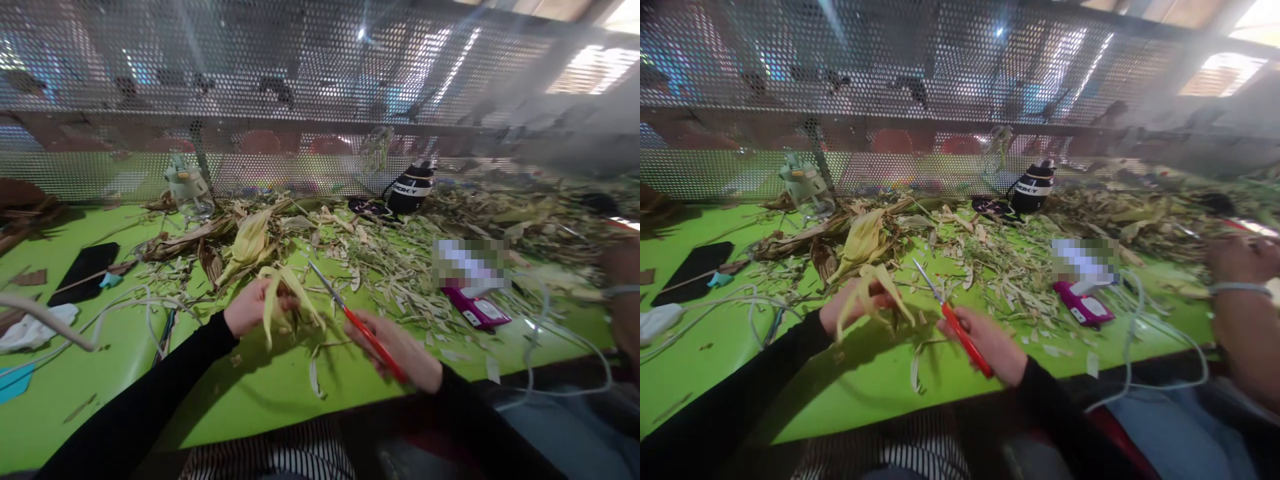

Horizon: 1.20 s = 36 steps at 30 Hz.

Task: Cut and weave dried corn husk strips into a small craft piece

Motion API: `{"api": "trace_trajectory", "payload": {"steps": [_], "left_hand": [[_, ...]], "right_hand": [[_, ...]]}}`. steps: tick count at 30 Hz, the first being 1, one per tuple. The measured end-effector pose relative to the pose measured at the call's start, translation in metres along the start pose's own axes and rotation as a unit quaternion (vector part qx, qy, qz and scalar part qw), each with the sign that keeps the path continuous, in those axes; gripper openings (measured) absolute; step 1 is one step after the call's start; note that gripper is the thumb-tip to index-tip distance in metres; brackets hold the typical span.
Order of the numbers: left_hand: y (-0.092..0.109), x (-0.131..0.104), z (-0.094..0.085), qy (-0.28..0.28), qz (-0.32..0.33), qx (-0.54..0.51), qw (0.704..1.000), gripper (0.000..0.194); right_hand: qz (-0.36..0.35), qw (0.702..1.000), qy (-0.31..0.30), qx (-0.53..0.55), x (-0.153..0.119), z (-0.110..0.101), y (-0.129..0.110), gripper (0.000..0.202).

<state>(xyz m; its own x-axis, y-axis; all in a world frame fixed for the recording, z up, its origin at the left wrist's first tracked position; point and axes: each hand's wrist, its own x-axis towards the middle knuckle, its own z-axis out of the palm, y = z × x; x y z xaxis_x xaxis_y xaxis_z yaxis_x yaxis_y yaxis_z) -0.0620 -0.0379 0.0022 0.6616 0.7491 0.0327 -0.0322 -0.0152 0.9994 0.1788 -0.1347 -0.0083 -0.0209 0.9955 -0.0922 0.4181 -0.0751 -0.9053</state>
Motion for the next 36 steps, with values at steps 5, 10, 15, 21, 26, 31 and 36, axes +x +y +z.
{"api": "trace_trajectory", "payload": {"steps": [5,10,15,21,26,31,36], "left_hand": [[0.0,0.003,-0.008,0.021,-0.013,-0.103,0.994,0.036],[-0.002,0.002,-0.006,0.01,-0.015,-0.107,0.994,0.042],[-0.006,0.006,-0.007,0.02,-0.009,-0.101,0.995,0.045],[-0.013,0.011,-0.006,0.024,-0.055,-0.059,0.996,0.025],[-0.015,0.008,-0.004,0.007,-0.138,-0.105,0.985,0.02],[-0.012,0.007,-0.003,-0.002,-0.146,-0.227,0.963,0.023],[-0.009,0.012,-0.008,0.136,-0.088,-0.283,0.945,0.018]], "right_hand": [[0.011,0.882,0.064,-0.467,0.029,-0.034,-0.014,0.036],[-0.153,0.877,0.142,-0.434,0.035,-0.017,-0.049,0.04],[-0.168,0.97,-0.026,-0.176,0.052,0.031,-0.076,0.035],[-0.162,0.985,-0.036,-0.046,0.086,0.059,-0.056,0.028],[-0.012,0.978,-0.049,0.203,0.092,0.063,-0.034,0.024],[0.068,0.964,-0.09,0.24,0.086,0.059,-0.034,0.044],[-0.023,0.976,-0.17,0.137,0.08,0.058,-0.041,0.038]]}}
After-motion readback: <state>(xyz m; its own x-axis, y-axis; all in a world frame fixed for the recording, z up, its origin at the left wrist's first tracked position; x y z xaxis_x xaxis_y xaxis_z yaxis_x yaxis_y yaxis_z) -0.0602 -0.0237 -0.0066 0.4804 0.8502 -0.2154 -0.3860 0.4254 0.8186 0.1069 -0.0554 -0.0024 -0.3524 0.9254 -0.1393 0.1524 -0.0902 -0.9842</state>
